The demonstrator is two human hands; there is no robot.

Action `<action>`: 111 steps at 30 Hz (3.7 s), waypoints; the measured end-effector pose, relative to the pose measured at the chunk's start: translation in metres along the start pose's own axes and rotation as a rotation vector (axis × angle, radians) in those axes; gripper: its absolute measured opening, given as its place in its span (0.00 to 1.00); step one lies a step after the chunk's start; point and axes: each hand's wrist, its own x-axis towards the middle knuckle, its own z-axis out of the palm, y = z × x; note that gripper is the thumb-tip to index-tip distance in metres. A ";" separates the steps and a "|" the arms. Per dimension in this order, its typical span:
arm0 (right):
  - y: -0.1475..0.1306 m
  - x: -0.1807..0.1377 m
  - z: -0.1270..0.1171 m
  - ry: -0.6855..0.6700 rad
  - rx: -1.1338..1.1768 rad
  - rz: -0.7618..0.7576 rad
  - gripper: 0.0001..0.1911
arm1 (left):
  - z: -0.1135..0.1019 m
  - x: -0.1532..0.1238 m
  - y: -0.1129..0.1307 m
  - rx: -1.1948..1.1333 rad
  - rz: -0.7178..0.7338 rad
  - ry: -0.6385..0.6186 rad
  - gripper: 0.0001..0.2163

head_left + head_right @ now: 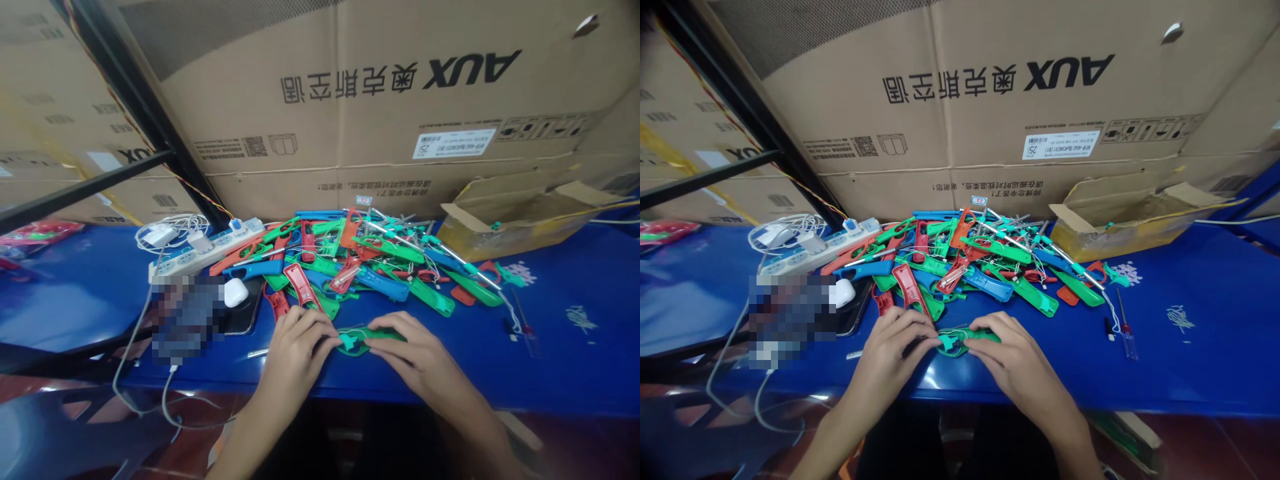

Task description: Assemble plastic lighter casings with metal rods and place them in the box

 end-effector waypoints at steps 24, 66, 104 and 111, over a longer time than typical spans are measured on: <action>0.001 -0.002 0.002 0.043 0.069 0.123 0.07 | 0.000 0.024 -0.005 0.176 0.131 -0.175 0.07; 0.002 -0.001 0.003 0.006 0.075 0.095 0.08 | -0.015 0.056 -0.002 0.202 0.294 -0.392 0.10; 0.001 -0.001 -0.001 -0.007 0.117 0.151 0.01 | 0.002 0.035 -0.006 0.141 0.188 -0.251 0.09; 0.002 -0.001 0.000 -0.017 0.142 0.162 0.01 | 0.011 0.027 -0.007 0.081 0.202 -0.190 0.08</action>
